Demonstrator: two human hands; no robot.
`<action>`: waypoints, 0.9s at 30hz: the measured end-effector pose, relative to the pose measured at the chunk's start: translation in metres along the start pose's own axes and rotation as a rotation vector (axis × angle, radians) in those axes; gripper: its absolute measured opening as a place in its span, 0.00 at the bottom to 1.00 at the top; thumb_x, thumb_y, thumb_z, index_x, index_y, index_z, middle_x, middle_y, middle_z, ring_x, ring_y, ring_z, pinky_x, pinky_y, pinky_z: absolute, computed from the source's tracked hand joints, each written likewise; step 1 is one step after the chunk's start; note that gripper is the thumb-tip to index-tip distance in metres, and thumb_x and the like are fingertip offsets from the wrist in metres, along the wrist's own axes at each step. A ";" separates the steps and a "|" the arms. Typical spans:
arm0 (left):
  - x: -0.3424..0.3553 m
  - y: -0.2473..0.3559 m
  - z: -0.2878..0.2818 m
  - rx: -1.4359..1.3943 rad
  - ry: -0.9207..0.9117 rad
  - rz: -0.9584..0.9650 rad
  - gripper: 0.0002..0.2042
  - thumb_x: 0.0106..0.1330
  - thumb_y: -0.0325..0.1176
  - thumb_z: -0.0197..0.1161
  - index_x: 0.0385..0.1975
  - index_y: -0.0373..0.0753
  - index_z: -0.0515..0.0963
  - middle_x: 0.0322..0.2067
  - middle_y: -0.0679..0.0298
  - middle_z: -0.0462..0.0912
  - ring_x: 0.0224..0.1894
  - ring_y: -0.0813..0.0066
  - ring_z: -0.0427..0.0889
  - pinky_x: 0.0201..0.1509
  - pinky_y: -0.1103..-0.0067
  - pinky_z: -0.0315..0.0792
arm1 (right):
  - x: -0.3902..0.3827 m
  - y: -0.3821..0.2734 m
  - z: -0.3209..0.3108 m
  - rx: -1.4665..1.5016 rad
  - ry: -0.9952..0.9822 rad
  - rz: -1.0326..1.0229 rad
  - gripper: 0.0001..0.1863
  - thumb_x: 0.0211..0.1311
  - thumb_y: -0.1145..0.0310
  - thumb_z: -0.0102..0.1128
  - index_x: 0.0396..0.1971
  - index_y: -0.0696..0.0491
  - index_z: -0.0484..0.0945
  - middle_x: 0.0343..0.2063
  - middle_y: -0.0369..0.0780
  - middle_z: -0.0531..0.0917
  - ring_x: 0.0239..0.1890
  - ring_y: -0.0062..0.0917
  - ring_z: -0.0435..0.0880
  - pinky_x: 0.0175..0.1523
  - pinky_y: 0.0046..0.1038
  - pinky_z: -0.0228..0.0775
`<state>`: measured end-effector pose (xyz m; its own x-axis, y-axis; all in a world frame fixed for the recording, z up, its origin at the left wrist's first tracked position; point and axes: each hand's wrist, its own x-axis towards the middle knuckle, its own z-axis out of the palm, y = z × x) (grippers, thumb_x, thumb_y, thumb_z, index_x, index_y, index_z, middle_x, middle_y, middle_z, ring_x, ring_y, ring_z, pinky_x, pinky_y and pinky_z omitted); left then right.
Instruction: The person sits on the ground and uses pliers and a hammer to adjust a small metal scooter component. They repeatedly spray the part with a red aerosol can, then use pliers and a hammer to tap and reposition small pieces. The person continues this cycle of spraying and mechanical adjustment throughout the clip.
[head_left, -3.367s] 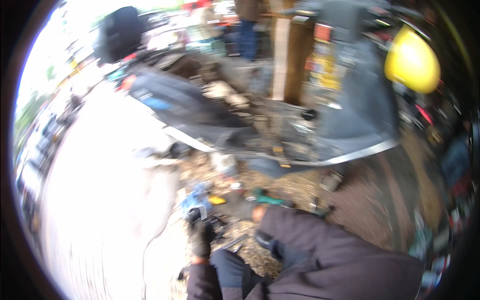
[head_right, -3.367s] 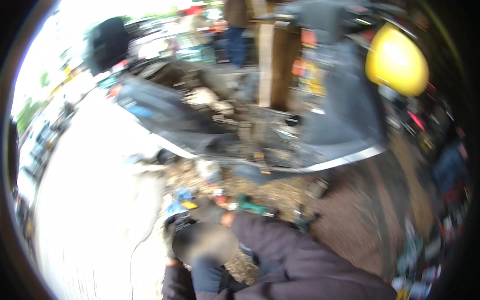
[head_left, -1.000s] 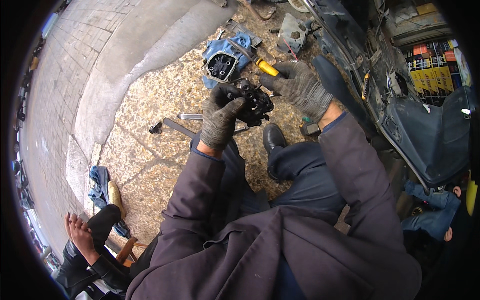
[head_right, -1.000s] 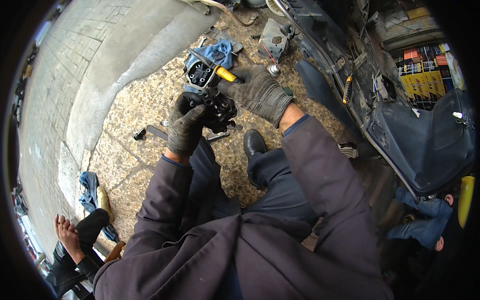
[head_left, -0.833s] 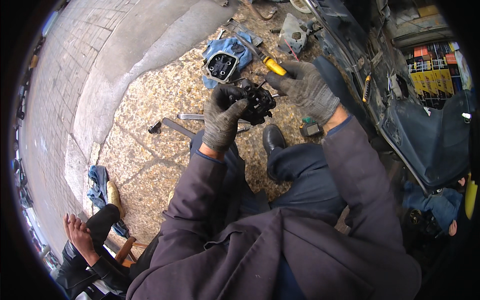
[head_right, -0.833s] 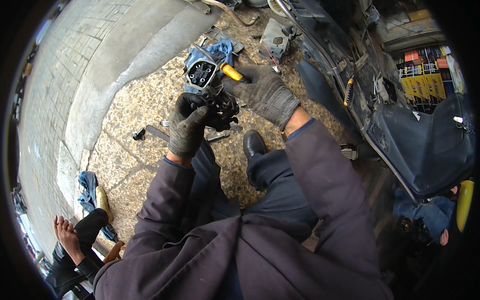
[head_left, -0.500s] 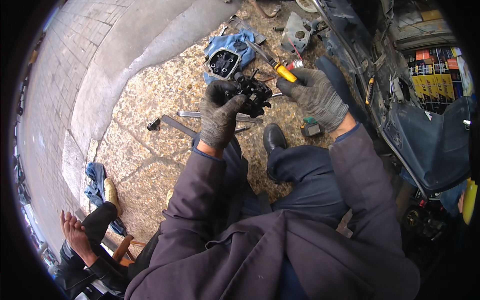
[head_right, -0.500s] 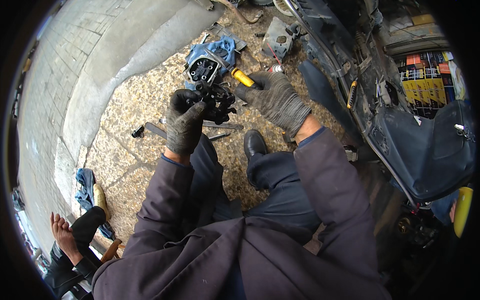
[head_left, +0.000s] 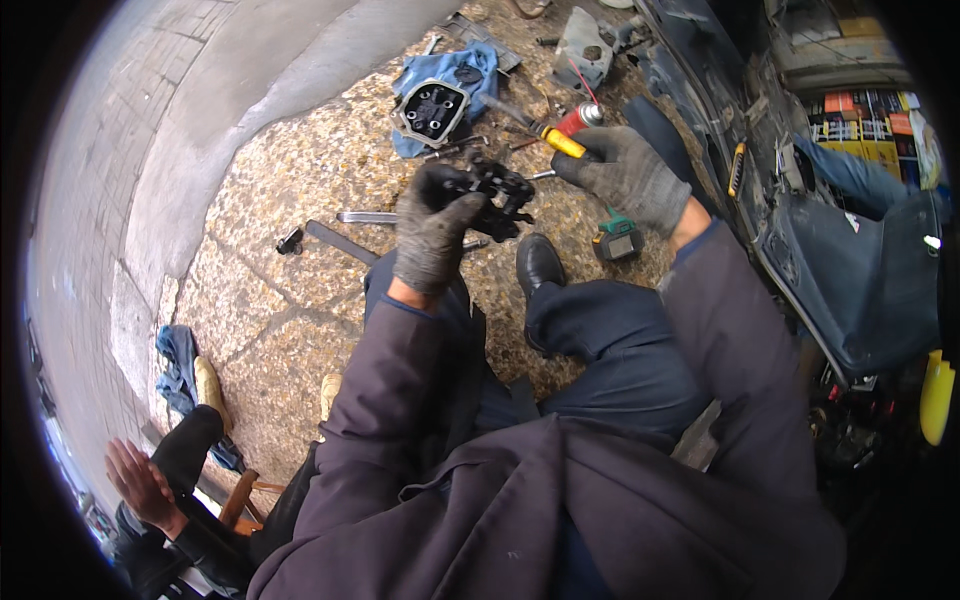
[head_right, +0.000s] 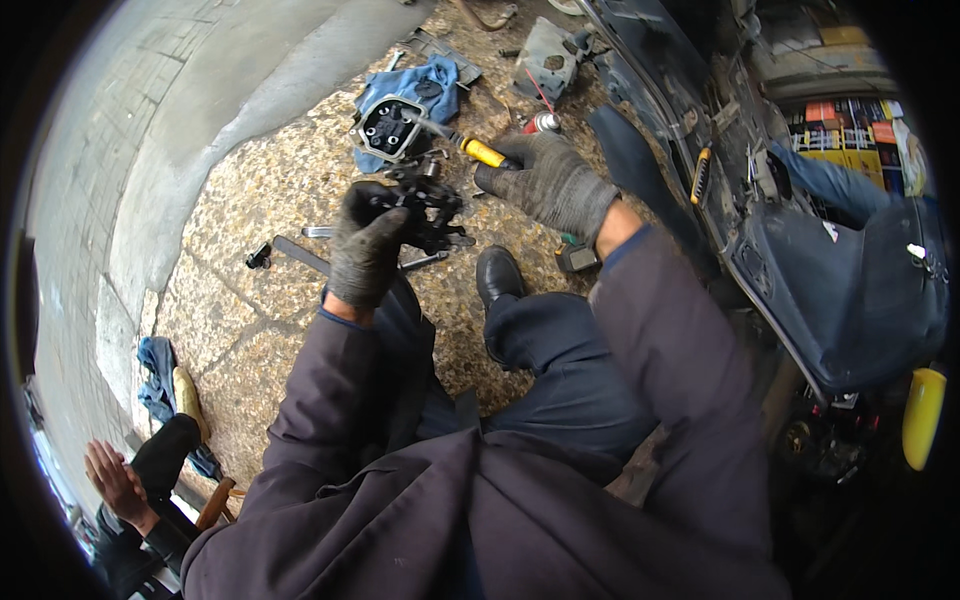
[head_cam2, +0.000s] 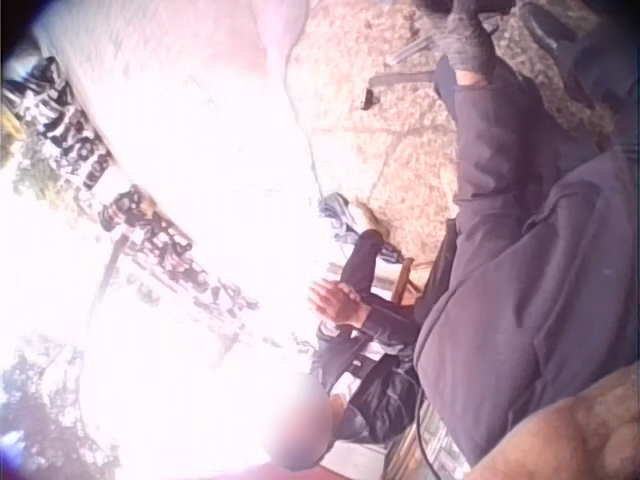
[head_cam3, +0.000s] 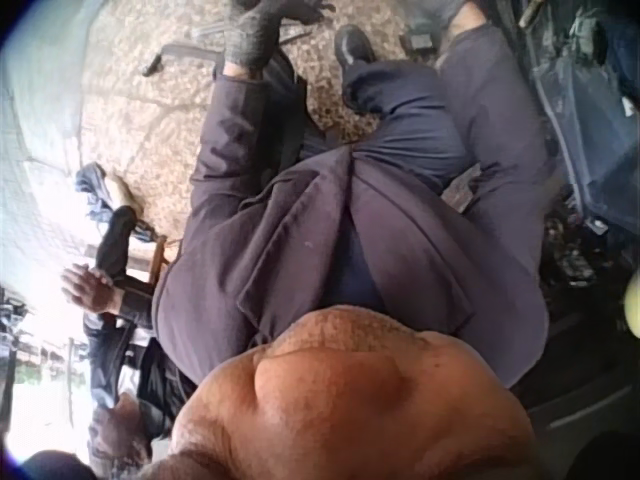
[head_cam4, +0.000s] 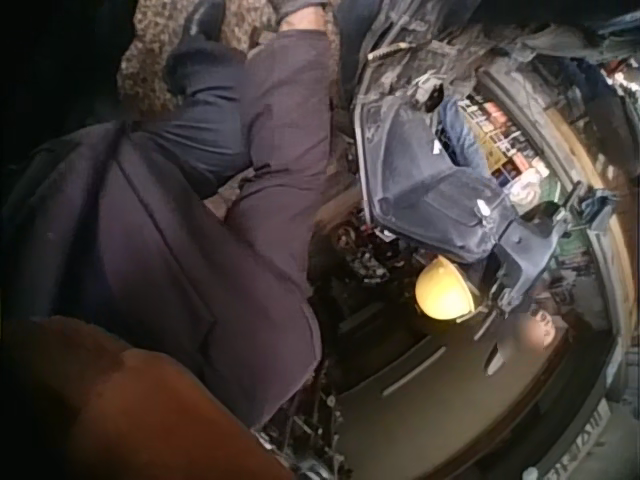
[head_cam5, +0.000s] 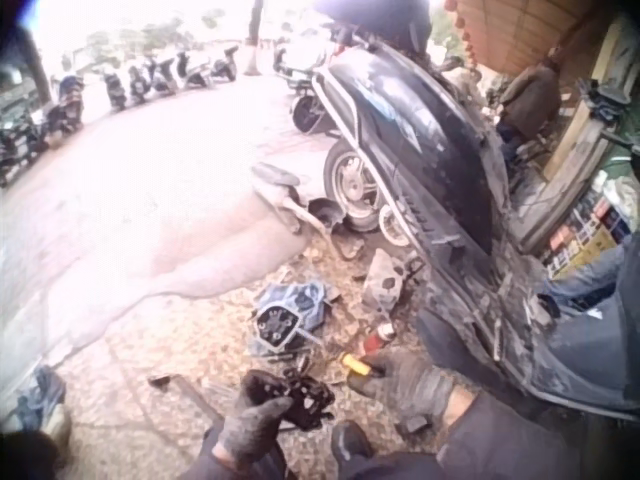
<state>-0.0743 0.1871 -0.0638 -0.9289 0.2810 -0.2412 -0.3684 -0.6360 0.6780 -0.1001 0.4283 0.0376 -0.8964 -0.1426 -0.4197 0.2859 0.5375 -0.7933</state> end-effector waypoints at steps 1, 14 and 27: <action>-0.002 0.000 -0.004 -0.016 0.006 0.013 0.12 0.60 0.21 0.65 0.42 0.36 0.72 0.35 0.60 0.79 0.34 0.69 0.83 0.39 0.73 0.82 | 0.009 0.017 -0.007 -0.065 -0.062 -0.072 0.25 0.59 0.64 0.74 0.52 0.64 0.79 0.36 0.41 0.86 0.37 0.20 0.82 0.43 0.25 0.76; 0.010 -0.035 -0.032 -0.039 0.175 -0.109 0.13 0.65 0.27 0.64 0.46 0.38 0.69 0.34 0.59 0.80 0.33 0.68 0.83 0.39 0.73 0.80 | 0.067 0.257 0.014 -0.076 0.279 0.201 0.31 0.52 0.64 0.78 0.53 0.61 0.78 0.47 0.48 0.84 0.50 0.33 0.83 0.56 0.34 0.75; 0.007 -0.028 -0.035 0.316 0.322 0.029 0.13 0.61 0.20 0.66 0.40 0.37 0.71 0.35 0.66 0.77 0.38 0.80 0.78 0.43 0.80 0.77 | 0.180 0.276 -0.031 0.046 0.532 0.162 0.39 0.41 0.70 0.82 0.57 0.56 0.73 0.51 0.43 0.82 0.52 0.30 0.81 0.58 0.33 0.73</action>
<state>-0.0715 0.1814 -0.1082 -0.9213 -0.0032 -0.3889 -0.3594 -0.3753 0.8544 -0.1930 0.5763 -0.2433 -0.8835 0.3849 -0.2671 0.4385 0.4786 -0.7607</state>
